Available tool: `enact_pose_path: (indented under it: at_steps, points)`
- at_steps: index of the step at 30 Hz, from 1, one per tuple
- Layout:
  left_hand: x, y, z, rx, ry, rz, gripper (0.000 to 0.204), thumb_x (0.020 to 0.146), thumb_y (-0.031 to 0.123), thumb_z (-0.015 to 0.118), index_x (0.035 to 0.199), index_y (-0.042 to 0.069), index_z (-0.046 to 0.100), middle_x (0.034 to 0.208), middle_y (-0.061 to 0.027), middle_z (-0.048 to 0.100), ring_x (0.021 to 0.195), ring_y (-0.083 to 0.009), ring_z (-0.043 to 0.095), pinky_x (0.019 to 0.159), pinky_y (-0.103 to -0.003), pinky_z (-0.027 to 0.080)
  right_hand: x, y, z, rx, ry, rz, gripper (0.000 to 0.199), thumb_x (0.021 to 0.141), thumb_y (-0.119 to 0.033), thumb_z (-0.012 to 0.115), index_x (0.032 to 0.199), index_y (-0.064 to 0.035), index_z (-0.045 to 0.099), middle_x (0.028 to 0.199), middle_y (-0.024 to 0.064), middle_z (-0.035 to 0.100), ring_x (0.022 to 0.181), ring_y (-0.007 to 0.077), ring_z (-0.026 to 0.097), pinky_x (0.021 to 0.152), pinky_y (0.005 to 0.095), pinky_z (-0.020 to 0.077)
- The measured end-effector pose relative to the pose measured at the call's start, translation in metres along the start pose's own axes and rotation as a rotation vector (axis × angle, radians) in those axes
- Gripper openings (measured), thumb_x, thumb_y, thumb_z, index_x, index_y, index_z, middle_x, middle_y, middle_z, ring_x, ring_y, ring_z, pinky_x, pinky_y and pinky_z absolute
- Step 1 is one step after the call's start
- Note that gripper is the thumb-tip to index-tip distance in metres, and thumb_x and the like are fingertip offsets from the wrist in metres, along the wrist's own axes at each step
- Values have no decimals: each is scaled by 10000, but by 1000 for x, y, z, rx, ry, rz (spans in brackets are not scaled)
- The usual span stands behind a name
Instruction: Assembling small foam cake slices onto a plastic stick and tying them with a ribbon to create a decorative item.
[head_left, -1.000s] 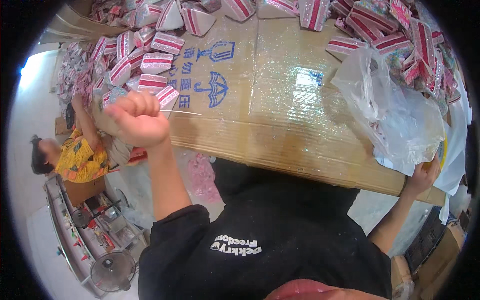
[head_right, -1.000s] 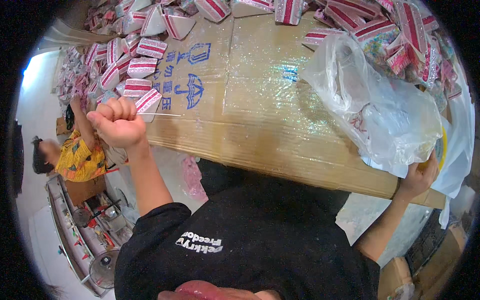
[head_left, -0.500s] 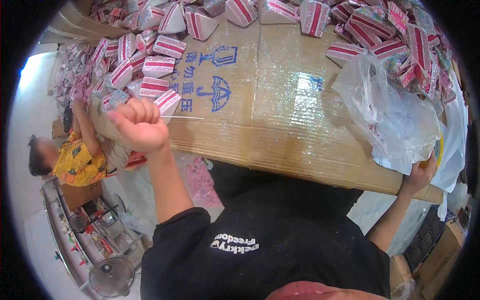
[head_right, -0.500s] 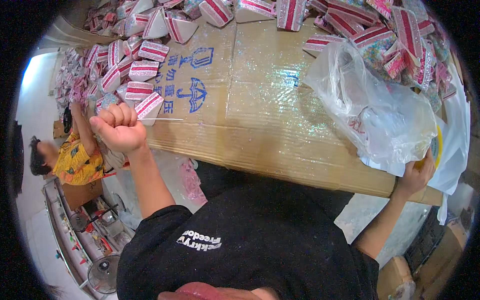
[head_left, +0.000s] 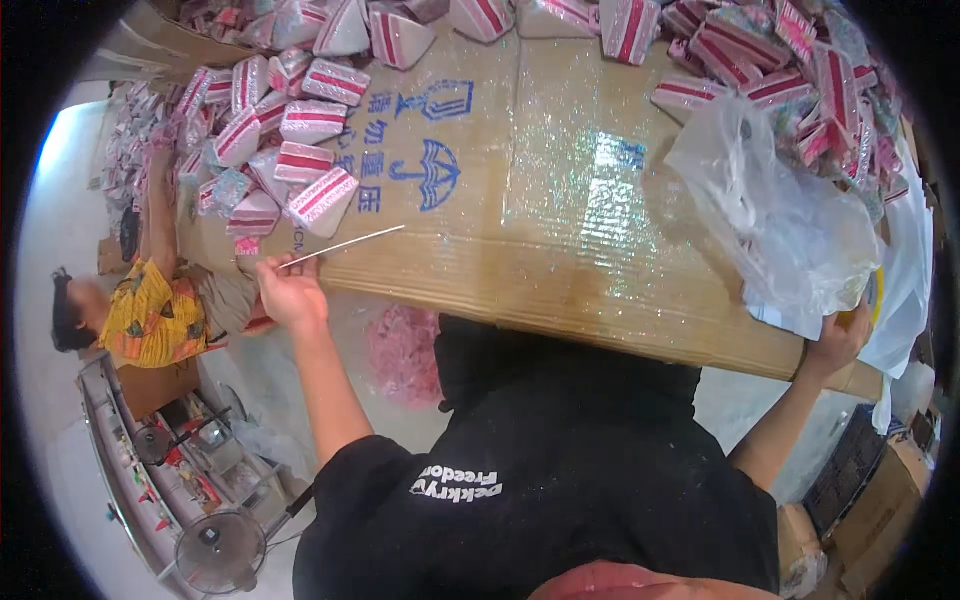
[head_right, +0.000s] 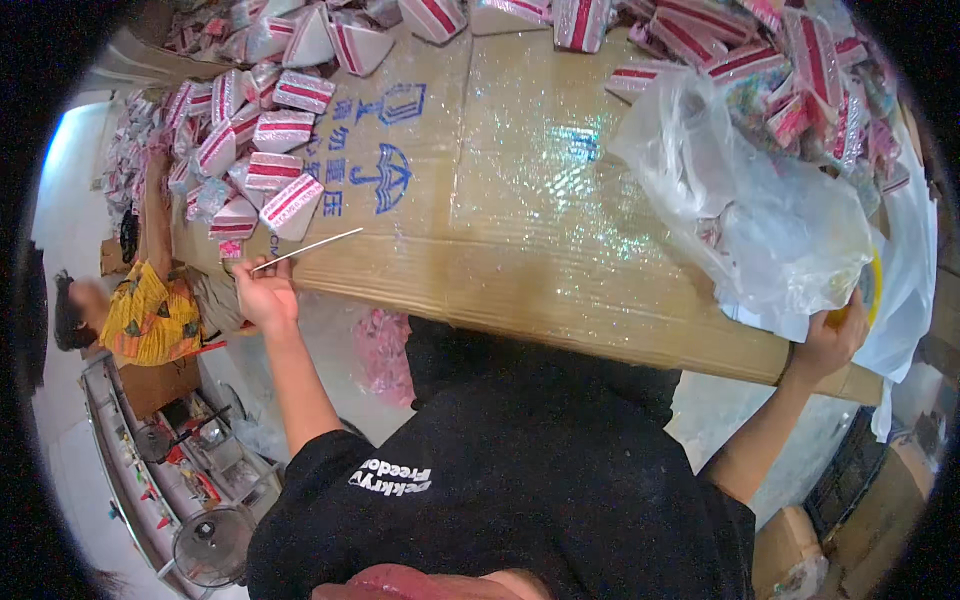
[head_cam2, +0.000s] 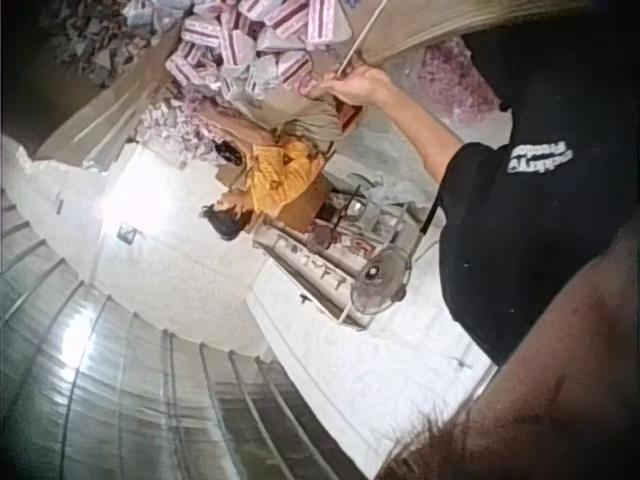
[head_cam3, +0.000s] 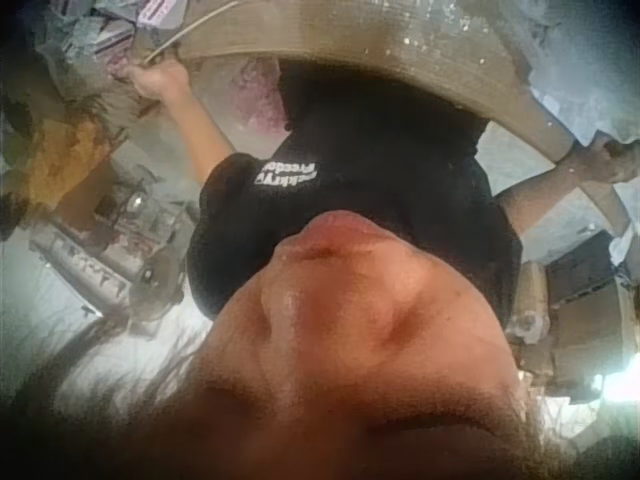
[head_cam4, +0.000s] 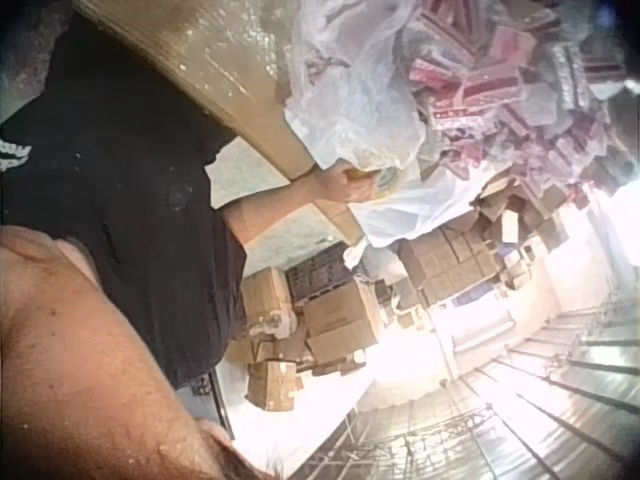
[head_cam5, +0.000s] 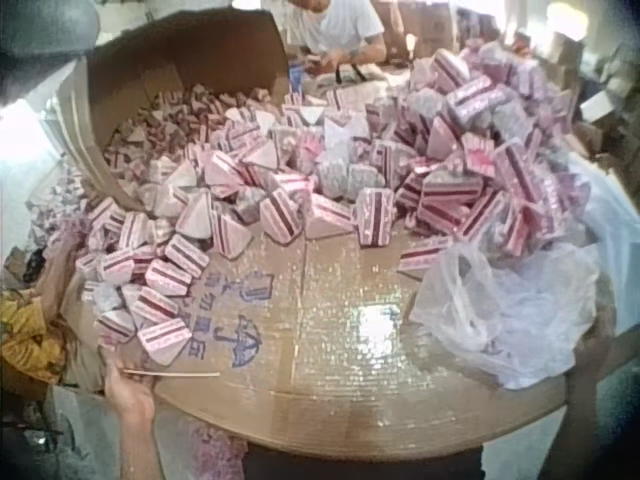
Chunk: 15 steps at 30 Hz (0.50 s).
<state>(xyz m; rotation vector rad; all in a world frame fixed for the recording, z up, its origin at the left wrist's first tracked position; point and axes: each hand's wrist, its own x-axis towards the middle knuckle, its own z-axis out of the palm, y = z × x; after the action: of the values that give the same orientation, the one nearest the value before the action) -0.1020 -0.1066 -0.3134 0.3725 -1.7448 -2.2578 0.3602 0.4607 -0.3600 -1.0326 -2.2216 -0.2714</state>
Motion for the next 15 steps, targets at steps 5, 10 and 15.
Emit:
enact_pose_path:
  at_steps: [5, 10, 15]
  points:
    - [24, 8, -16, 729, -172, 136, 341, 1072, 351, 383, 921, 82, 529, 701, -31, 499, 666, -127, 553, 563, -278, 458, 2, -10, -4, 38, -24, 2, 465, 795, -145, 659, 1246, -32, 638, 1165, 139, 670, 1081, 340, 597, 974, 429, 451]
    - [59, 24, -33, 1491, -313, 540, 547, 1022, 471, 441, 915, -48, 576, 768, -211, 592, 694, -362, 545, 716, -458, 442, 6, -11, -2, 48, -23, -24, 496, 770, -124, 657, 1258, -40, 638, 1128, 141, 677, 1055, 340, 606, 961, 436, 455]
    - [40, 54, 3, 1369, -358, 381, 575, 1028, 469, 436, 812, -54, 542, 684, -187, 528, 650, -272, 505, 652, -421, 412, 10, -21, -8, 73, -24, 0, 497, 764, -101, 642, 1258, -48, 643, 1117, 145, 679, 1033, 342, 609, 954, 438, 459]
